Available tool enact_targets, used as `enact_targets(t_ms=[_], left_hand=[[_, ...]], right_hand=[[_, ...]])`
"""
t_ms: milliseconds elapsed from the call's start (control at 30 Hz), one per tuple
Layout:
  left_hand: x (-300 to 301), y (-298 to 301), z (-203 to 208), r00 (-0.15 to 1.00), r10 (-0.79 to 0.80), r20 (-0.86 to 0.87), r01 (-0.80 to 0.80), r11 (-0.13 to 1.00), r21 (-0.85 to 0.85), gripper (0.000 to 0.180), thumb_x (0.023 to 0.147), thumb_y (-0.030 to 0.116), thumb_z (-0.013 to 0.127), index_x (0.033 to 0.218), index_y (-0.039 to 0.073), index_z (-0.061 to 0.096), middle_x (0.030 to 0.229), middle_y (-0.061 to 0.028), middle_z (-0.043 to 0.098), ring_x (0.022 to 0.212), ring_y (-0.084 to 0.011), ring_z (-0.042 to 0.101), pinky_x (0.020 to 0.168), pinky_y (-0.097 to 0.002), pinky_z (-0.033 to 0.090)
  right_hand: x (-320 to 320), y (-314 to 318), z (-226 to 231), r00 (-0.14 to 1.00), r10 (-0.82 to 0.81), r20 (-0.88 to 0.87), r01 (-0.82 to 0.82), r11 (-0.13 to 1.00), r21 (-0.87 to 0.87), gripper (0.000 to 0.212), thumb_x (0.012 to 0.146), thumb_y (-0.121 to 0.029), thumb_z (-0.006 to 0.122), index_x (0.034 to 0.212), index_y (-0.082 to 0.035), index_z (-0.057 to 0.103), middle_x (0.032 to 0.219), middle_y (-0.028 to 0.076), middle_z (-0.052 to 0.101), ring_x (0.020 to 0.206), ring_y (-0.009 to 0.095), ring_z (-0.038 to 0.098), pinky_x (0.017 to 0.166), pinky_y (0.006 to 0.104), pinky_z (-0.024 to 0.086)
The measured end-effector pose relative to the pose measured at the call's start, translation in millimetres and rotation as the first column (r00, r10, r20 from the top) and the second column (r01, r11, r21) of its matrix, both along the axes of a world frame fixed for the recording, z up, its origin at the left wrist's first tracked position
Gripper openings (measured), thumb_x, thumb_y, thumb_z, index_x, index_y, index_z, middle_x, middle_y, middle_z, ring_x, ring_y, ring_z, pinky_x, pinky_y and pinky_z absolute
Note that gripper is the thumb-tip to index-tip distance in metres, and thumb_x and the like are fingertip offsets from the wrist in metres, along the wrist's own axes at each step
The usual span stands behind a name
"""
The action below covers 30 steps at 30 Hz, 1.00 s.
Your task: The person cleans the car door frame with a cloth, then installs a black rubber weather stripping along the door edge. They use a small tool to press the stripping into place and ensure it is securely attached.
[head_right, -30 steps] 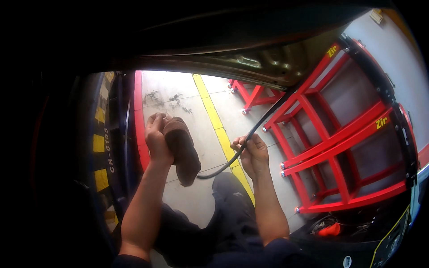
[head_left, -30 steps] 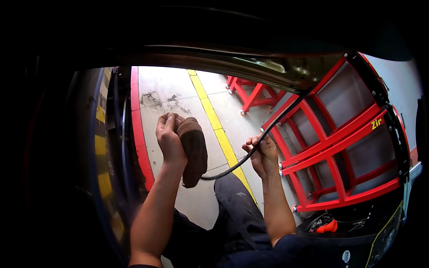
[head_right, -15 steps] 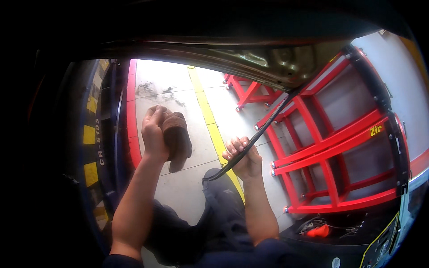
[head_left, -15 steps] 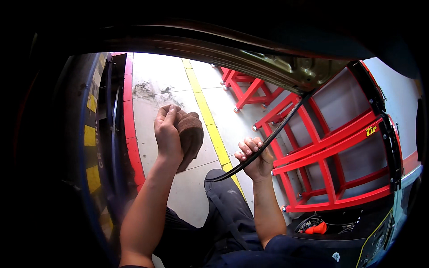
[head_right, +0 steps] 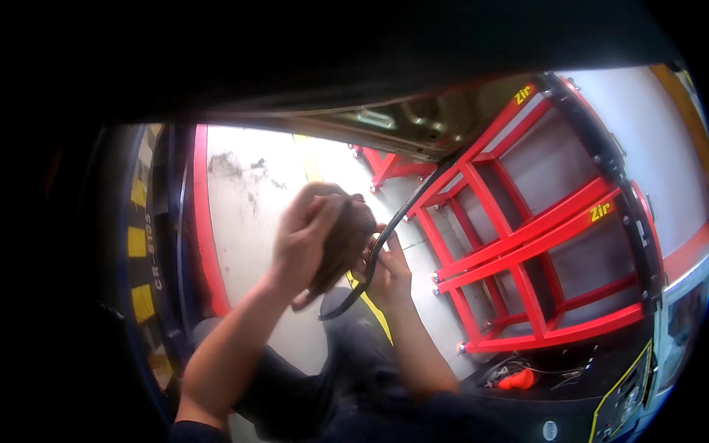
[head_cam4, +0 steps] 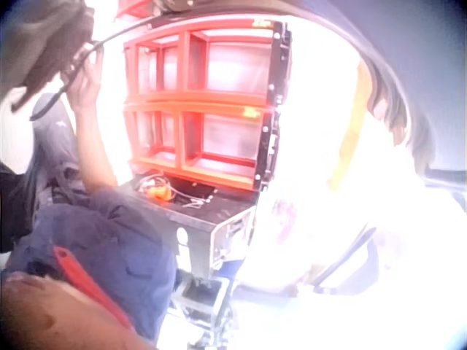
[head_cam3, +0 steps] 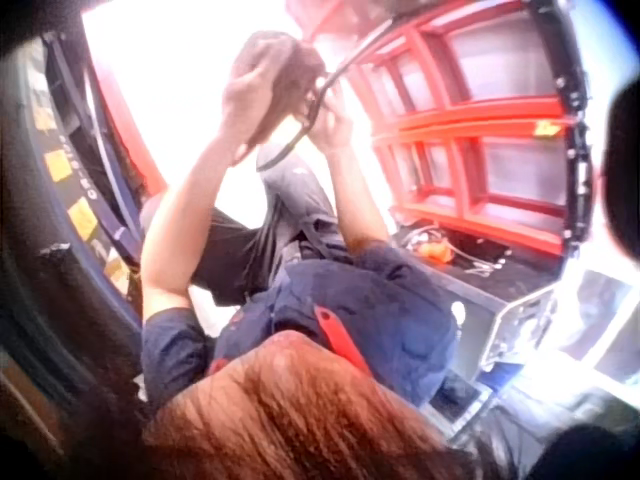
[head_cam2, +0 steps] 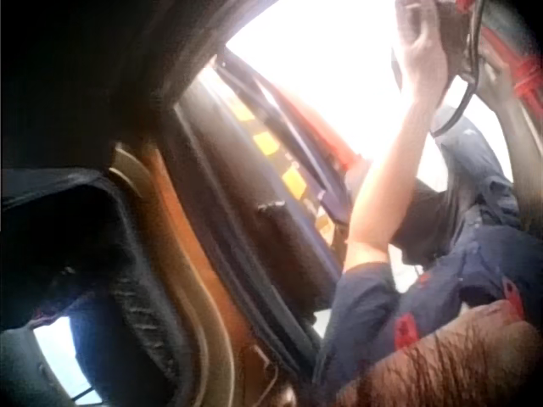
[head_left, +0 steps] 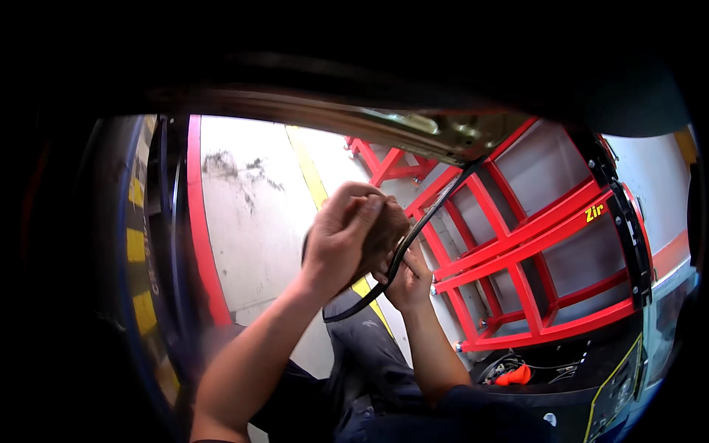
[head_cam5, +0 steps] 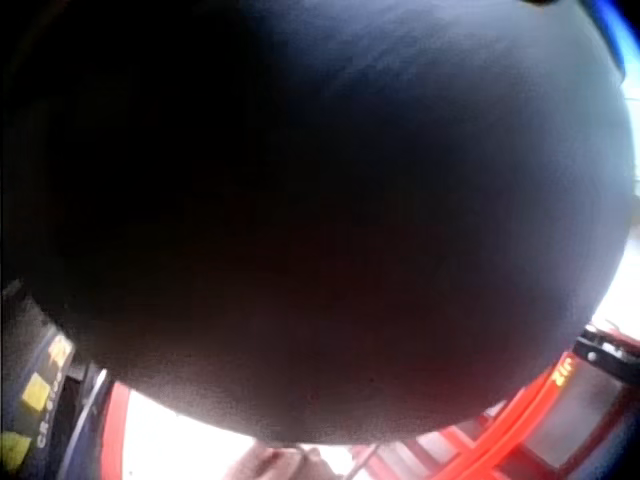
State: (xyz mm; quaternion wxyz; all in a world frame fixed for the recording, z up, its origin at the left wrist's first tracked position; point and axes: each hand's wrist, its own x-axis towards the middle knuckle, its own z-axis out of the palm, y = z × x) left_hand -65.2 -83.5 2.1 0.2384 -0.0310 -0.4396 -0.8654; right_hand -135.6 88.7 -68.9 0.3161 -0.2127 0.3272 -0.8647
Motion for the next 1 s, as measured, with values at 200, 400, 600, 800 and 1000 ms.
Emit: enact_targets(t_ms=[200, 400, 600, 800, 1000], left_hand=[[-42.9, 30.6, 22.0, 0.995, 0.098, -0.018, -0.1, 0.975, -0.201, 0.014, 0.107, 0.01, 0.059, 0.116, 0.001, 0.062, 0.102, -0.009, 0.07, 0.097, -0.0137, 0.067, 0.085, -0.0262, 0.054], [-72.9, 45.0, 32.6, 0.944, 0.324, -0.063, -0.327, 0.893, -0.31, 0.014, 0.103, 0.009, 0.064, 0.115, 0.0, 0.065, 0.098, -0.0101, 0.07, 0.092, -0.0176, 0.067, 0.085, -0.0301, 0.053], [-75.9, 52.1, 36.8, 0.944, 0.316, -0.091, -0.327, 0.876, -0.356, 0.013, 0.103, 0.005, 0.062, 0.115, 0.0, 0.065, 0.109, -0.009, 0.066, 0.098, -0.0154, 0.066, 0.087, -0.0281, 0.053], [-80.0, 51.9, 29.8, 0.888, 0.343, -0.307, -0.461, 0.668, -0.585, 0.017, 0.097, -0.001, 0.066, 0.114, 0.001, 0.067, 0.105, -0.01, 0.069, 0.092, -0.0201, 0.069, 0.084, -0.0299, 0.055], [-68.0, 46.3, 31.6, 0.871, 0.393, -0.296, -0.483, 0.566, -0.669, 0.011, 0.096, -0.002, 0.065, 0.107, 0.0, 0.067, 0.105, -0.0147, 0.068, 0.091, -0.0297, 0.07, 0.084, -0.0355, 0.055]], right_hand=[[-1.1, -2.7, 14.5, 0.687, -0.38, -0.62, 0.62, 0.751, 0.227, 0.062, 0.106, -0.019, 0.047, 0.163, -0.003, 0.027, 0.139, 0.016, 0.053, 0.115, 0.017, 0.059, 0.084, 0.0297, 0.054], [-12.2, -7.7, 43.3, 0.534, -0.381, -0.755, 0.79, 0.543, 0.285, 0.048, 0.108, -0.015, 0.05, 0.152, 0.003, 0.044, 0.117, 0.012, 0.061, 0.098, 0.016, 0.064, 0.078, 0.029, 0.056], [-28.6, -12.3, 63.1, 0.369, -0.41, -0.834, 0.851, 0.51, 0.126, 0.024, 0.104, -0.004, 0.055, 0.124, 0.006, 0.062, 0.109, 0.013, 0.062, 0.092, 0.018, 0.067, 0.072, 0.0297, 0.062], [-49.5, -5.9, 61.1, 0.446, -0.379, -0.811, 0.815, 0.546, 0.193, 0.014, 0.103, -0.005, 0.058, 0.109, 0.005, 0.065, 0.093, 0.008, 0.063, 0.09, 0.015, 0.067, 0.077, 0.0302, 0.055], [-48.8, -5.0, 55.4, 0.569, -0.435, -0.698, 0.737, 0.646, 0.199, 0.015, 0.102, 0.001, 0.056, 0.111, 0.004, 0.067, 0.096, 0.005, 0.065, 0.092, 0.013, 0.067, 0.077, 0.0292, 0.057]])
